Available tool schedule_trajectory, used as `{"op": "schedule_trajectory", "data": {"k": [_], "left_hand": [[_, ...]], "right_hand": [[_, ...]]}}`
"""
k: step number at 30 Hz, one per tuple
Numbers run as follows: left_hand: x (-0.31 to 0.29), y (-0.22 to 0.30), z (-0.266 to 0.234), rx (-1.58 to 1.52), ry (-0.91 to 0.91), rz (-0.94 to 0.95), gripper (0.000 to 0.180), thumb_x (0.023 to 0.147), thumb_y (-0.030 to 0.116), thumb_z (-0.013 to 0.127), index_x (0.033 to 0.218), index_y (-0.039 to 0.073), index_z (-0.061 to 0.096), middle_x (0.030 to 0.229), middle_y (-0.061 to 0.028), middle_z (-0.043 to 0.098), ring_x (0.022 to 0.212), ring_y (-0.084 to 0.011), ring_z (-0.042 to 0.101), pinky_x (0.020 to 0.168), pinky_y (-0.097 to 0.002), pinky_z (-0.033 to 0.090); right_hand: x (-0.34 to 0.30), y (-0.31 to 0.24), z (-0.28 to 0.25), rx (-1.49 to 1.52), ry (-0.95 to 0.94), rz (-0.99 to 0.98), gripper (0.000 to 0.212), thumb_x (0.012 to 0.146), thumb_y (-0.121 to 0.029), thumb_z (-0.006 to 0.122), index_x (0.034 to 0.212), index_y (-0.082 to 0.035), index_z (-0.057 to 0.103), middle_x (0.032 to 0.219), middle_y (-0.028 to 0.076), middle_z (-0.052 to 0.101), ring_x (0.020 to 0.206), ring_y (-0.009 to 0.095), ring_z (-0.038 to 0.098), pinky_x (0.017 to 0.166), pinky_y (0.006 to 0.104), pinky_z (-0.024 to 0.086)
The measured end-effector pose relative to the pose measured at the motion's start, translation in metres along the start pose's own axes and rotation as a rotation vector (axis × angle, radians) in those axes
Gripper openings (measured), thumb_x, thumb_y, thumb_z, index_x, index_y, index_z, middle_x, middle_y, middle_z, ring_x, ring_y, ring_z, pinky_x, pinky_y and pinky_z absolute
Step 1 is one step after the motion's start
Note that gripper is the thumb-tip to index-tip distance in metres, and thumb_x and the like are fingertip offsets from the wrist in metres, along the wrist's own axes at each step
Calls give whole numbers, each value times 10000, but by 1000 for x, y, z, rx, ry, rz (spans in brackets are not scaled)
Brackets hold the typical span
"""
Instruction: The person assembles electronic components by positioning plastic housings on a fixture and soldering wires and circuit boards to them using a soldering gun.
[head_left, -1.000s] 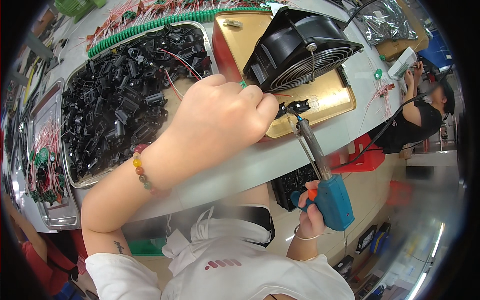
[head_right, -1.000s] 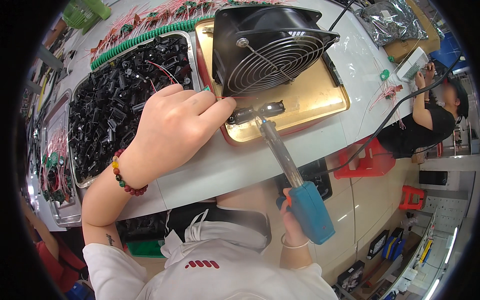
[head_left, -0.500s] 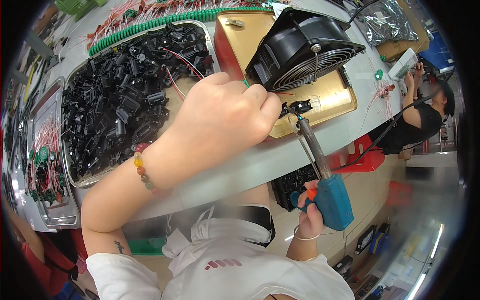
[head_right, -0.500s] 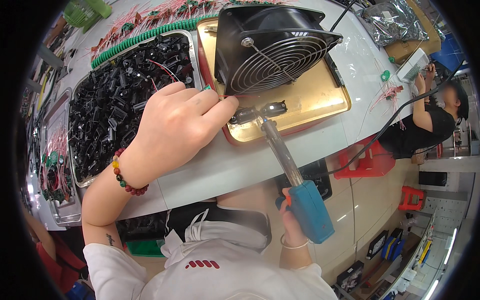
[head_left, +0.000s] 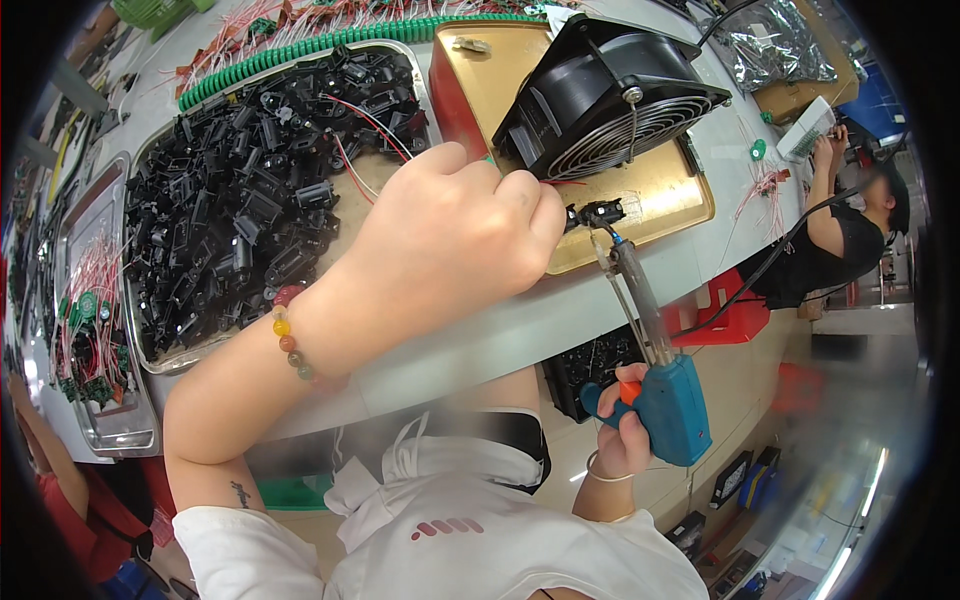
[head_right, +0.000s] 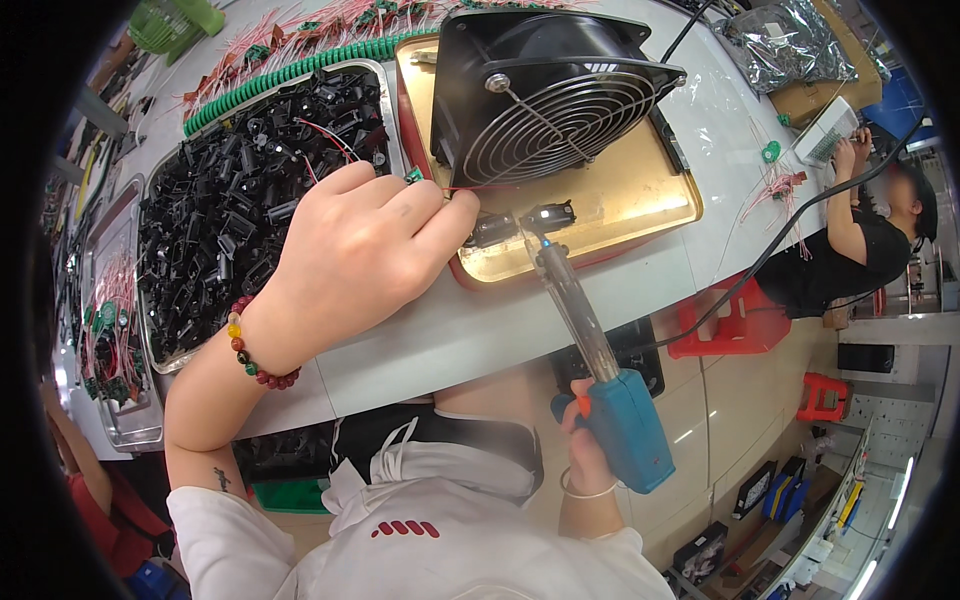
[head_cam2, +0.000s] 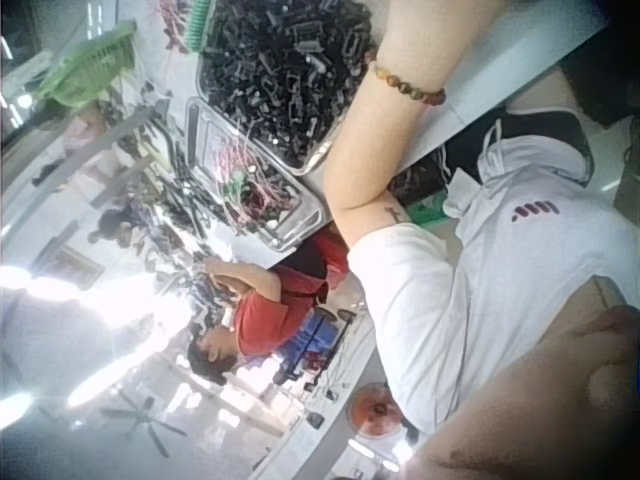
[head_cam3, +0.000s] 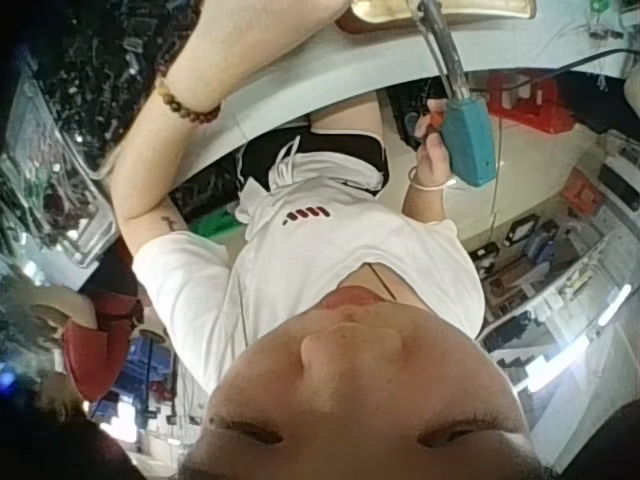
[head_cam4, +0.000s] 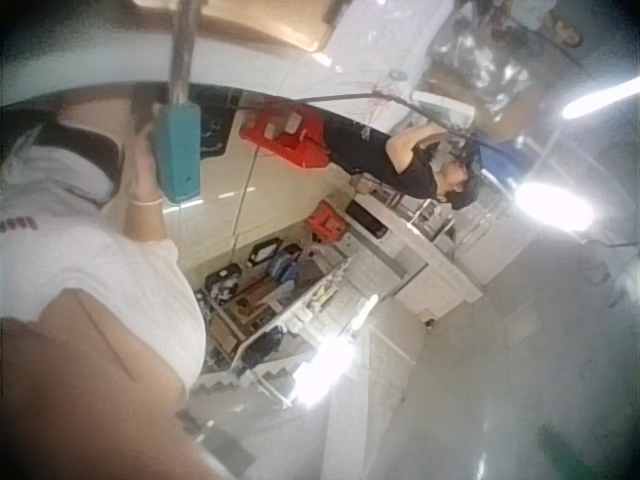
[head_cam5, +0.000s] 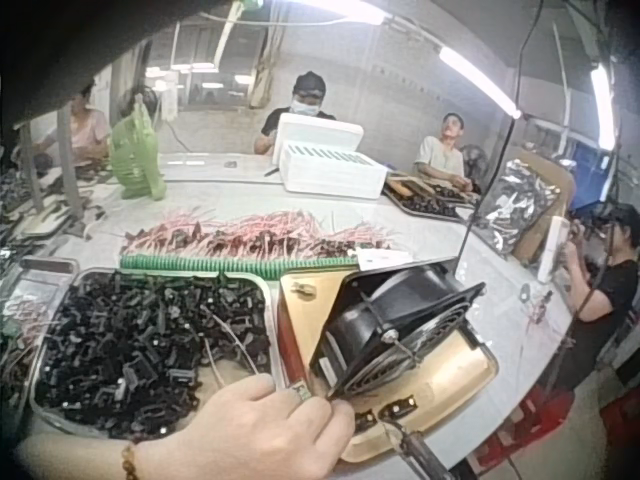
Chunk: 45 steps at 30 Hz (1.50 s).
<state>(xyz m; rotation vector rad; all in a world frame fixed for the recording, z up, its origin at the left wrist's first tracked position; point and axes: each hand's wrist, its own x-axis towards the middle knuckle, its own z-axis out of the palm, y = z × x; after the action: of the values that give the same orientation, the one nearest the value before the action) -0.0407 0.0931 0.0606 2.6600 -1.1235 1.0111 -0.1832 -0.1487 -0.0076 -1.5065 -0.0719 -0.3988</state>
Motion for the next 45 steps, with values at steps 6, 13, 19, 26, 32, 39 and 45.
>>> {"op": "schedule_trajectory", "data": {"k": [6,13,19,26,32,39,45], "left_hand": [[0,1,-1,36,-16,15,196,674,92,612,864,51,628,631,13,474,540,-114,497,517,-260,376],[1,0,-2,4,28,2,193,668,91,615,856,51,628,629,15,466,535,-113,488,510,-260,369],[0,1,0,21,-3,31,178,676,89,615,849,49,626,626,14,467,536,-114,489,516,-259,379],[1,1,0,9,3,24,161,679,91,613,834,48,618,622,14,466,535,-114,487,516,-260,383],[1,1,0,22,6,29,160,675,96,613,828,46,617,617,14,459,532,-114,483,509,-259,379],[1,2,1,32,2,34,168,664,95,613,823,41,619,618,16,463,535,-110,488,509,-256,382],[1,2,1,33,-8,35,173,663,96,614,826,38,621,622,17,469,538,-110,493,511,-254,385]], "right_hand": [[-1,2,-2,-2,7,13,528,777,-257,628,1165,79,507,1071,189,575,596,156,529,522,262,402],[0,1,-2,10,-4,14,518,777,-246,621,1163,78,505,1055,192,577,591,158,533,523,263,407],[0,-3,5,-34,12,63,515,770,-240,620,1152,85,505,1039,199,580,589,158,540,523,262,417],[-1,-2,4,-60,40,99,514,759,-232,630,1143,86,506,1040,199,581,591,161,546,528,262,427],[-1,-2,3,-33,17,63,513,768,-241,621,1148,83,503,1045,196,581,588,161,544,514,264,423],[1,-2,5,-31,2,28,508,770,-235,611,1150,83,498,1046,193,578,587,161,542,513,270,423],[0,-2,3,-31,11,35,511,771,-241,613,1150,81,498,1044,191,578,580,158,535,517,270,424]]}}
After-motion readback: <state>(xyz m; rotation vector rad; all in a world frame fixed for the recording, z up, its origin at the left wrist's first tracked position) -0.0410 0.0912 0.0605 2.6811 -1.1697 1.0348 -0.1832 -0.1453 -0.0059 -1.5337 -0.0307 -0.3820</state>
